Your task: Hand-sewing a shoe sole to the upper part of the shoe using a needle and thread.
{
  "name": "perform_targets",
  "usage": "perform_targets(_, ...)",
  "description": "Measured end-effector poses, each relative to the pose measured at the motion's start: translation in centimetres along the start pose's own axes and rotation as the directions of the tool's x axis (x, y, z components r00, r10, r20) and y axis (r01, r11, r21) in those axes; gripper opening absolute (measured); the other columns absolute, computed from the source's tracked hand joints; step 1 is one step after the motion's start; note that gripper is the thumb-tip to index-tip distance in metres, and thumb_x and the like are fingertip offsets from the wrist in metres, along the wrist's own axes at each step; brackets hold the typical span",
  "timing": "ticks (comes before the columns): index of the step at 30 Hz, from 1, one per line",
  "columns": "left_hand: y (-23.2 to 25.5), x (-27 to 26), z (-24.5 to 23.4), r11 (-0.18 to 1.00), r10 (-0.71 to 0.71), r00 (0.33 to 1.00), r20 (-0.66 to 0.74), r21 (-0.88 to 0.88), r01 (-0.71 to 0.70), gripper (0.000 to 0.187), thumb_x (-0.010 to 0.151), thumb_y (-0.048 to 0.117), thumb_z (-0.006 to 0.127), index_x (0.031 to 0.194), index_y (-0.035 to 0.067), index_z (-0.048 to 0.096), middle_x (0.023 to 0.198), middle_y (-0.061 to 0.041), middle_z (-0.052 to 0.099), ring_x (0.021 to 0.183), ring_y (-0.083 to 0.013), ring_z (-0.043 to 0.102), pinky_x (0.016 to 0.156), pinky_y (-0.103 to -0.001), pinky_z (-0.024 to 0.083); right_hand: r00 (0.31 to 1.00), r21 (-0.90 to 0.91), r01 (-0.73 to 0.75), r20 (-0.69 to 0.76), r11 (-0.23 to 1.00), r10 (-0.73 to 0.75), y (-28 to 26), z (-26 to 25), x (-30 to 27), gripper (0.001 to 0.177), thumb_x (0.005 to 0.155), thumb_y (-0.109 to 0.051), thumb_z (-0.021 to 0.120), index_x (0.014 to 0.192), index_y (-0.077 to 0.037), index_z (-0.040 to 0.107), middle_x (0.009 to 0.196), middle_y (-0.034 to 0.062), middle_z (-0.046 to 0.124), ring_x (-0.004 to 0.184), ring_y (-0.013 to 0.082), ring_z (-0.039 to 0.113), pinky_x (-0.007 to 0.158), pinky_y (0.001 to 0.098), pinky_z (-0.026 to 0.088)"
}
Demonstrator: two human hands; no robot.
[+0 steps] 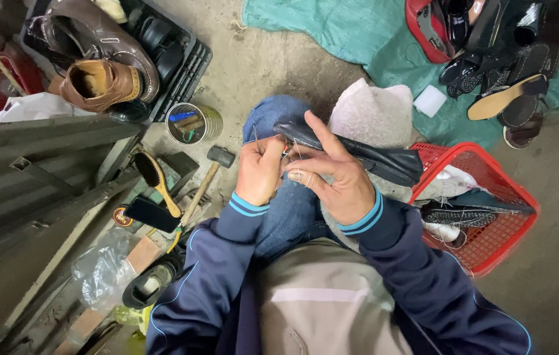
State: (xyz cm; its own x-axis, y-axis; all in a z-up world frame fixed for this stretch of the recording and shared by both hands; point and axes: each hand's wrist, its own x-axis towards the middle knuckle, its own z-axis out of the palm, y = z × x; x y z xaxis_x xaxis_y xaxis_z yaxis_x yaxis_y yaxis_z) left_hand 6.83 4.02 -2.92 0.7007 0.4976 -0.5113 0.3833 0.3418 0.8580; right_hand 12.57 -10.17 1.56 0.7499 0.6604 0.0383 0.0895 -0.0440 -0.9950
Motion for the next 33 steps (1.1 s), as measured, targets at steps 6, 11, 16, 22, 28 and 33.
perform_targets(6,-0.7,0.4,-0.1,1.0,-0.006,1.0,0.0,0.017,0.006,0.037,0.09,0.012,0.053,0.055,0.003,0.058,0.04,-0.011,0.037,0.029,-0.0145,0.036,0.028,-0.025,0.03,0.999,-0.004,0.03,0.018,1.0,-0.029,0.1,0.0,0.0,0.014,0.091,0.003,0.076,0.105,0.0,0.079,0.162,0.0205,0.038,0.119,0.0369,0.069,0.102,0.0468,0.061)
perform_targets(11,-1.5,0.8,-0.2,1.0,-0.021,1.0,-0.004,0.001,0.021,0.035,0.09,0.013,0.055,0.057,0.003,0.059,0.041,-0.011,0.037,0.029,-0.0154,0.037,0.027,-0.026,0.03,0.999,0.004,0.026,0.027,1.0,-0.026,0.1,-0.1,0.0,0.013,0.092,0.002,0.076,0.104,0.001,0.079,0.163,0.0205,0.037,0.119,0.0373,0.069,0.102,0.0471,0.061)
perform_targets(16,-1.2,0.6,-0.1,0.999,-0.012,1.0,0.016,-0.052,0.012,0.039,0.094,0.019,0.058,0.058,0.004,0.059,0.042,-0.012,0.038,0.031,-0.0142,0.037,0.028,-0.026,0.03,0.999,0.008,0.027,0.023,1.0,-0.027,0.1,-0.1,0.2,0.012,0.091,0.002,0.076,0.103,0.001,0.079,0.164,0.0198,0.036,0.121,0.0365,0.068,0.104,0.0467,0.06)
perform_targets(22,-0.1,0.1,-0.4,0.998,0.024,0.998,0.06,-0.053,-0.021,0.041,0.094,0.018,0.058,0.057,0.001,0.06,0.04,-0.013,0.038,0.027,-0.0164,0.037,0.027,-0.026,0.03,0.999,0.019,0.013,0.038,1.0,-0.013,-0.1,0.0,0.3,0.012,0.091,0.002,0.076,0.103,0.0,0.079,0.164,0.02,0.035,0.121,0.0371,0.068,0.104,0.046,0.06)
perform_targets(28,-2.5,1.1,-0.6,0.999,0.038,0.999,0.035,-0.014,-0.038,0.038,0.092,0.014,0.055,0.056,0.003,0.058,0.041,-0.011,0.037,0.03,-0.0151,0.039,0.03,-0.025,0.031,0.999,0.02,-0.007,0.05,1.0,0.006,0.0,-0.2,0.3,0.012,0.093,0.001,0.075,0.104,0.0,0.08,0.164,0.0194,0.033,0.123,0.0386,0.066,0.104,0.0482,0.061)
perform_targets(33,-1.9,0.9,-0.4,1.0,-0.016,1.0,0.012,-0.017,0.016,0.037,0.091,0.015,0.057,0.057,0.003,0.059,0.041,-0.011,0.038,0.03,-0.0137,0.038,0.028,-0.025,0.03,0.998,0.001,-0.006,0.055,1.0,0.005,-0.1,-0.2,0.3,0.011,0.093,0.001,0.075,0.102,-0.001,0.08,0.165,0.0191,0.033,0.123,0.0382,0.066,0.105,0.0476,0.059)
